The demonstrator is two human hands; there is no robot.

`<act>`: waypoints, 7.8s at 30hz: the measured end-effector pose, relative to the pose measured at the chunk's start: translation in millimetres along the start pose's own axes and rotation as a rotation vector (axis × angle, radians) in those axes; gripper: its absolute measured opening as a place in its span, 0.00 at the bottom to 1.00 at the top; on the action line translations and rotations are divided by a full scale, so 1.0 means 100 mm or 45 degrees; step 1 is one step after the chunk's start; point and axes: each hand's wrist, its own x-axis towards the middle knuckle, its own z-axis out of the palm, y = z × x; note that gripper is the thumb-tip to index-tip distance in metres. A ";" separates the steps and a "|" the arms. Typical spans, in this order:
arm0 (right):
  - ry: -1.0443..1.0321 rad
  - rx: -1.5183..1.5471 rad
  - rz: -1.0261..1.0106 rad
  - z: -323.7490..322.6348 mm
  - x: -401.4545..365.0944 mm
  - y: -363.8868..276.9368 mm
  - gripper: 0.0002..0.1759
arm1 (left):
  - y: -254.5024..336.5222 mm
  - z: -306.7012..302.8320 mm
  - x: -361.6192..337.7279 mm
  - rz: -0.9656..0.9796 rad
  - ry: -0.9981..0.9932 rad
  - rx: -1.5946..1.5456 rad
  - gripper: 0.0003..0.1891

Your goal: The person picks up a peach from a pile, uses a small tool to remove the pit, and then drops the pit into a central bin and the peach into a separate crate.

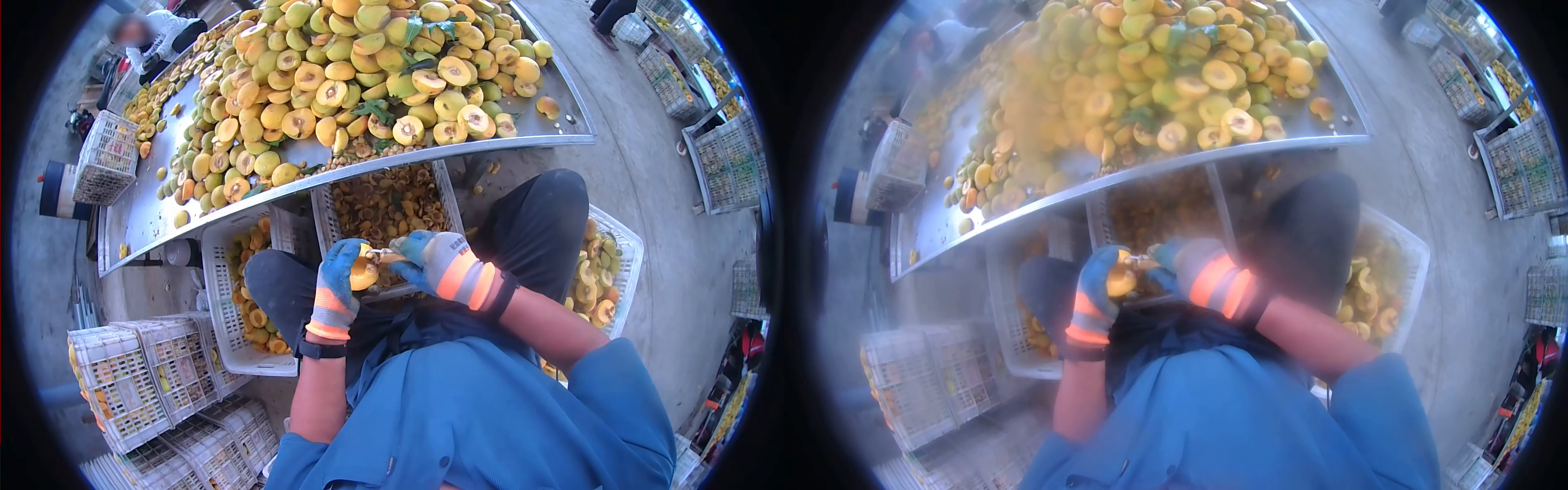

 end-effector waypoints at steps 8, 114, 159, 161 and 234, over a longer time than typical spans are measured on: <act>0.122 0.450 0.150 0.00 0.01 -0.04 0.14 | -0.02 -0.17 -0.02 0.272 0.004 0.163 0.09; 0.095 0.286 -0.436 0.00 0.33 -0.21 0.20 | 0.08 0.78 0.10 0.469 0.655 -0.251 0.20; -0.933 1.281 0.791 -0.18 0.34 -0.22 0.27 | -0.25 0.54 0.04 0.042 0.212 -0.815 0.30; -1.061 1.704 0.918 -0.20 0.29 -0.12 0.27 | -0.26 0.52 0.04 0.023 0.102 -0.834 0.31; 0.082 0.870 0.215 -0.23 0.30 -0.53 0.18 | 0.43 0.58 0.15 0.207 0.247 -1.091 0.25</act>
